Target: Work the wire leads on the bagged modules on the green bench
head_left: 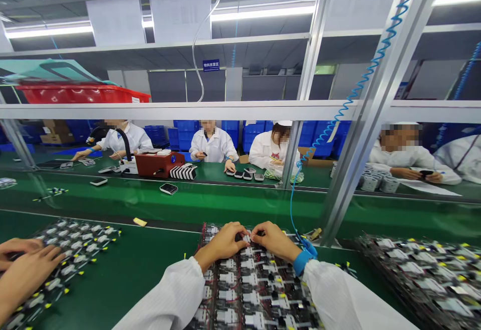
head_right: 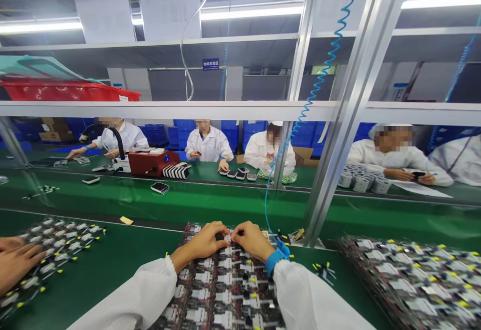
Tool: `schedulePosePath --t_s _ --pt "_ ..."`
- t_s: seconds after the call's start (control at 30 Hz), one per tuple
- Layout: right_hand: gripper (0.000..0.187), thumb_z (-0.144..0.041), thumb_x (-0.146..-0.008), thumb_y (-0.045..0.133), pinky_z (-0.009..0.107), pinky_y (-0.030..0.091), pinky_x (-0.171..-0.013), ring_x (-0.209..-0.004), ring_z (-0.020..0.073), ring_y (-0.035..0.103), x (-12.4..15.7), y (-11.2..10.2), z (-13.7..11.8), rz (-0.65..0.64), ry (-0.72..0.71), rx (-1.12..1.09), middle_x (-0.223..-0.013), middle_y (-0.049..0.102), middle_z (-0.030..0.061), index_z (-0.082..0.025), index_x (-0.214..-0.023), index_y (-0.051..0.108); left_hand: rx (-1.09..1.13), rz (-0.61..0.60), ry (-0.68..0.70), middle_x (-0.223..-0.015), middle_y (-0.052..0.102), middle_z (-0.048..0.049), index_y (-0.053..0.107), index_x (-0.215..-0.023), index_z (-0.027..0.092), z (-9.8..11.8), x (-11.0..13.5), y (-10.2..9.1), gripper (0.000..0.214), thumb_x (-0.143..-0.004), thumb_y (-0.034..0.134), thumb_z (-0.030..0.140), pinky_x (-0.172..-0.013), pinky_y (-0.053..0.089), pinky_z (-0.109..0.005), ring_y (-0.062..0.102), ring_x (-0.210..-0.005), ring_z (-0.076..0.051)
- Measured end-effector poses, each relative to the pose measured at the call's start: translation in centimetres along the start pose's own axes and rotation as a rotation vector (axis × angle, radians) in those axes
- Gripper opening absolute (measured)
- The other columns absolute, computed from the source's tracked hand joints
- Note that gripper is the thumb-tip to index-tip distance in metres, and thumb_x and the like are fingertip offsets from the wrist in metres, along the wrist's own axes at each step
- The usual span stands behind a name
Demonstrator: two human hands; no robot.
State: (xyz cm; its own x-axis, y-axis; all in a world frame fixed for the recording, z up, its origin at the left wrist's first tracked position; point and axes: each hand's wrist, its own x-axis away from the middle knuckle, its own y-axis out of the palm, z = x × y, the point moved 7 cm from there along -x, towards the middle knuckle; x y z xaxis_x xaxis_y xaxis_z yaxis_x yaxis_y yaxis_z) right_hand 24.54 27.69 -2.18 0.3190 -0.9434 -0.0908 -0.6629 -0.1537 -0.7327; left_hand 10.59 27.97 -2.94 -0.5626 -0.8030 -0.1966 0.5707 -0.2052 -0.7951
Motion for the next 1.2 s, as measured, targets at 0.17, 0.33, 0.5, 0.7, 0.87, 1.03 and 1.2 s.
schedulePosePath --t_s 0.17,0.33,0.5,0.7,0.87,1.03,1.2 --pt "0.016 -0.017 -0.084 0.063 0.027 0.042 -0.073 -0.085 0.0220 0.067 -0.3 0.0 -0.4 0.006 0.023 0.071 -0.086 0.074 0.0028 -0.019 -0.080 0.079 -0.005 0.002 0.005 -0.099 0.068 -0.0050 0.071 -0.104 0.019 -0.3 -0.1 0.1 0.023 -0.085 0.071 0.032 -0.091 0.044 -0.033 0.061 -0.100 -0.022" --pt "0.018 -0.017 -0.082 0.065 0.027 0.045 -0.080 -0.098 0.0255 0.066 0.1 -0.6 -1.0 -0.019 0.026 0.143 -0.097 0.074 0.0032 -0.023 -0.089 0.080 -0.034 -0.034 0.000 -0.109 0.067 -0.0066 0.068 -0.116 0.021 0.0 0.2 0.2 0.032 -0.086 0.070 0.032 -0.096 0.045 -0.034 0.061 -0.108 -0.024" --pt "0.045 -0.028 -0.087 0.064 0.037 0.045 -0.094 -0.113 0.0318 0.061 1.3 -2.3 -0.6 -0.003 0.036 0.225 -0.118 0.069 0.0096 -0.020 -0.131 0.067 -0.034 -0.059 0.024 -0.127 0.064 -0.0078 0.059 -0.132 0.023 0.7 1.1 -1.2 0.049 -0.085 0.070 0.026 -0.107 0.043 -0.036 0.057 -0.121 -0.024" --pt "0.045 -0.036 -0.089 0.050 0.034 0.050 -0.089 -0.106 0.0291 0.065 2.6 -4.1 1.3 -0.051 0.043 0.193 -0.116 0.070 0.0094 -0.017 -0.125 0.070 -0.080 0.102 -0.095 -0.120 0.065 -0.0072 0.064 -0.119 0.023 -1.6 8.0 -8.2 0.029 -0.095 0.047 0.021 -0.108 0.043 -0.039 0.057 -0.117 -0.022" --pt "0.057 -0.059 -0.081 0.046 0.038 0.051 -0.087 -0.101 0.0325 0.065 4.5 -5.2 4.8 0.021 0.025 0.089 -0.112 0.071 0.0084 -0.021 -0.110 0.076 -0.210 0.202 -0.463 -0.123 0.065 -0.0067 0.063 -0.120 0.024 -7.8 20.2 -9.8 0.035 -0.092 0.043 0.019 -0.107 0.044 -0.039 0.059 -0.116 -0.022" --pt "0.056 -0.066 -0.079 0.050 0.034 0.053 -0.077 -0.086 0.0293 0.067 6.3 -5.9 7.3 0.087 0.024 0.001 -0.098 0.074 0.0070 -0.022 -0.098 0.078 -0.231 0.223 -0.607 -0.130 0.062 -0.0077 0.058 -0.131 0.023 -8.2 23.9 -6.7 0.040 -0.094 0.048 0.036 -0.109 0.043 -0.039 0.057 -0.121 -0.024" --pt "0.057 -0.072 -0.073 0.053 0.036 0.055 -0.085 -0.096 0.0315 0.068 6.9 -6.5 5.7 0.007 0.078 -0.029 -0.104 0.073 0.0087 -0.026 -0.094 0.079 -0.270 0.211 -0.747 -0.117 0.065 -0.0089 0.065 -0.113 0.020 -6.6 19.0 -5.4 0.026 -0.093 0.053 0.032 -0.097 0.046 -0.034 0.061 -0.114 -0.026"
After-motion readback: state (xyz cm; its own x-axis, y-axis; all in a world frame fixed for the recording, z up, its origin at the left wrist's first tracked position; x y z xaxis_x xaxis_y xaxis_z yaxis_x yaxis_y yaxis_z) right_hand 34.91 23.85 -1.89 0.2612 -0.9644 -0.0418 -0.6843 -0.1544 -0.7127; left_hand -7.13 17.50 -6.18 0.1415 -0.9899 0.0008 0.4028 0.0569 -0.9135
